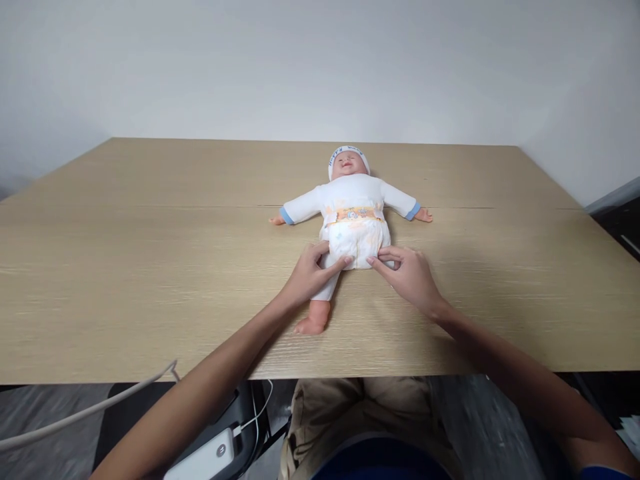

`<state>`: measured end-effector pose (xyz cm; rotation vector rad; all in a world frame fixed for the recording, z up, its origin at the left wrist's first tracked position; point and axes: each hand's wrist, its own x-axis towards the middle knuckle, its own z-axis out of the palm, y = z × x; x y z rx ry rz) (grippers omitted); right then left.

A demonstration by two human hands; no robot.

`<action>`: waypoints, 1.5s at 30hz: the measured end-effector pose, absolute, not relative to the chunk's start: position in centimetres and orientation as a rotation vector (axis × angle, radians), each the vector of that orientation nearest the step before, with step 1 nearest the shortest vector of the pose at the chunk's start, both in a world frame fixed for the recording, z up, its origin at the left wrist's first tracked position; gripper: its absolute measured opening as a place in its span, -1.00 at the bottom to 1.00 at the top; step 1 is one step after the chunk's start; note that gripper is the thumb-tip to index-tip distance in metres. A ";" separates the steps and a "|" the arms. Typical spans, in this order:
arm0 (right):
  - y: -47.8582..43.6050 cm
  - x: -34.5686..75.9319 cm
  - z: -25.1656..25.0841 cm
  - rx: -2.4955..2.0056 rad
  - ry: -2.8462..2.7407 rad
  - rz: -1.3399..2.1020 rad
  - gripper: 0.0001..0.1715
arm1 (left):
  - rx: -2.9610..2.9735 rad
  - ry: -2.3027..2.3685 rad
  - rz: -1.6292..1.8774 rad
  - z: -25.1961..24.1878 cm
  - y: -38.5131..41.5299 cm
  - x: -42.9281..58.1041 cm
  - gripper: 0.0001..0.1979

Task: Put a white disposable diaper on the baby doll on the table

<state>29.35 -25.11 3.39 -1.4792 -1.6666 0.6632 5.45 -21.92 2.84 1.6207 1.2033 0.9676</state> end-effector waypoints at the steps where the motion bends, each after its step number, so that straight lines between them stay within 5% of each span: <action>1: -25.0 29.3 3.4 -1.477 -1.690 0.677 -0.64 | 1.616 1.204 0.950 2.9 -21.8 5.5 -0.65; 6: -24.8 29.1 3.1 -1.517 -1.795 0.658 -0.57 | 1.461 1.137 0.875 3.6 -21.6 5.4 -0.62; 26: -25.0 29.0 2.4 -1.456 -1.761 0.309 -0.79 | 1.284 1.111 1.085 3.1 -22.3 5.5 -0.57; 31: -25.2 29.5 2.2 -1.467 -1.726 0.511 -0.79 | 1.509 1.333 1.101 2.6 -22.5 5.2 -0.65; 39: -26.1 32.3 5.2 -1.504 -1.719 0.793 -0.56 | 1.717 1.407 1.143 4.5 -21.7 3.3 -0.69; 45: -21.3 32.7 7.7 -1.462 -1.783 0.505 -0.46 | 1.986 1.462 1.130 7.9 -18.3 4.4 -0.66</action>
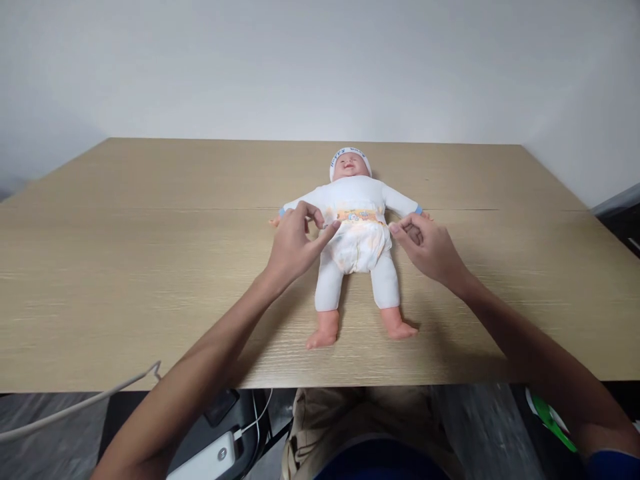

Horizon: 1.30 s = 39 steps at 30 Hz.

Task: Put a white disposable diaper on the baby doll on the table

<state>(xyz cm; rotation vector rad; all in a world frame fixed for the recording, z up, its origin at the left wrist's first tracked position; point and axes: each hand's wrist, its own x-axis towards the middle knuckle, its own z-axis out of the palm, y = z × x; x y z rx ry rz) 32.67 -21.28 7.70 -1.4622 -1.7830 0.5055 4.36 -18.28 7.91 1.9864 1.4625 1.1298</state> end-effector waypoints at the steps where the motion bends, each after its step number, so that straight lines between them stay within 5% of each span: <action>1: -20.1 32.3 7.9 -1.453 -1.788 0.457 -0.44 | 2.029 1.475 1.091 8.0 -17.5 4.7 -0.64; 5: -16.3 30.7 7.7 -1.457 -1.853 0.425 -0.33 | 2.129 1.494 0.948 7.6 -15.2 5.5 -0.60; 29: -15.2 29.0 5.6 -1.351 -1.909 0.647 -0.52 | 1.942 1.197 0.929 6.7 -14.0 5.6 -0.65; 39: -13.5 30.2 5.0 -1.286 -1.833 0.906 -0.29 | 1.842 1.115 1.062 4.6 -14.0 5.4 -0.70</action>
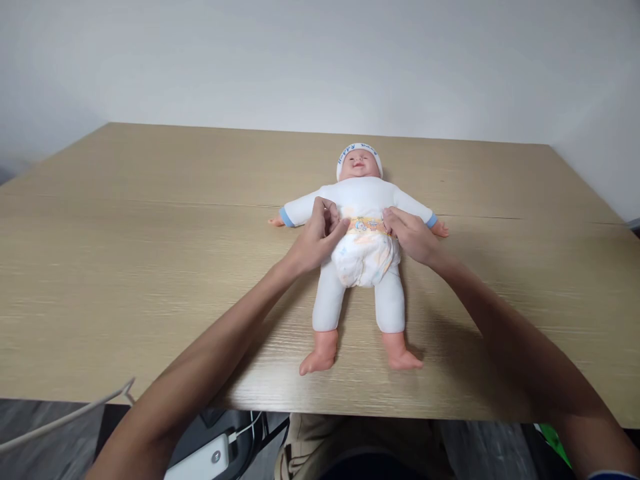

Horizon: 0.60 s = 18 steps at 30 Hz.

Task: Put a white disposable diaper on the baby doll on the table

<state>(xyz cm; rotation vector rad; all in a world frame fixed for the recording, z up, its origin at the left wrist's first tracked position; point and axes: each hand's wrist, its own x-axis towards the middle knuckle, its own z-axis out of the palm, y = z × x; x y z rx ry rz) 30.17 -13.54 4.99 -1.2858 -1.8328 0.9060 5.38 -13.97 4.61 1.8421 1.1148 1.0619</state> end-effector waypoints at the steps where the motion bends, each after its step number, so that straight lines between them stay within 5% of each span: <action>1: -13.3 30.4 5.0 -1.266 -1.814 0.940 -0.27 | 1.824 1.110 1.080 4.4 -13.9 5.4 -0.67; 5: -12.6 32.2 5.6 -1.236 -1.821 0.938 -0.24 | 1.819 1.153 1.136 4.3 -13.1 4.4 -0.65; 11: -10.7 36.6 5.3 -1.438 -1.837 0.220 -0.63 | 2.024 1.582 1.243 4.0 -9.7 -0.1 -0.63; 18: -9.5 38.6 2.5 -1.462 -2.063 0.383 -0.34 | 2.178 1.858 0.678 2.0 -8.9 -1.9 -0.37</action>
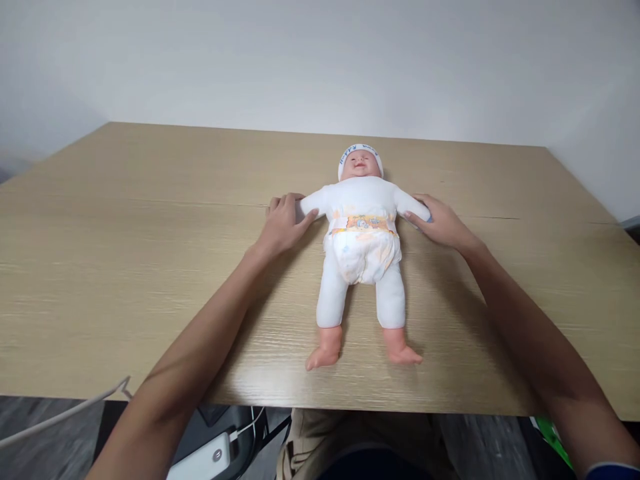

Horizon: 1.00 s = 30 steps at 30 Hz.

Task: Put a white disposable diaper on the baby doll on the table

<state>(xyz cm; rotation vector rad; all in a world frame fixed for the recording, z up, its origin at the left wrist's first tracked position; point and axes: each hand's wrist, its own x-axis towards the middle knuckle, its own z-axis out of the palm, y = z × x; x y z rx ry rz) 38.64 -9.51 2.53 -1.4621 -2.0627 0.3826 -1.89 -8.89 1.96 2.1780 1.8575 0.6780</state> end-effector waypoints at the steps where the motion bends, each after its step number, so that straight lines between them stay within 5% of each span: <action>1: -9.6 38.5 2.4 -1.464 -2.073 0.416 -0.32 | 2.187 1.865 0.653 1.9 -9.0 -1.8 -0.33; 8: -10.4 36.2 1.7 -1.575 -1.973 0.438 -0.23 | 2.162 1.882 0.602 2.2 -9.5 -0.2 -0.30; 18: -13.0 33.4 2.9 -1.540 -1.689 0.551 -0.37 | 1.893 1.823 0.855 3.9 -13.6 3.3 -0.56; 25: -22.6 37.2 10.4 -1.304 -1.786 0.781 -0.41 | 1.855 1.665 0.991 8.8 -30.5 4.4 -0.54; 30: -34.1 40.9 12.1 -1.395 -1.932 0.965 -0.56 | 1.918 1.439 0.722 5.2 -47.2 4.4 -0.54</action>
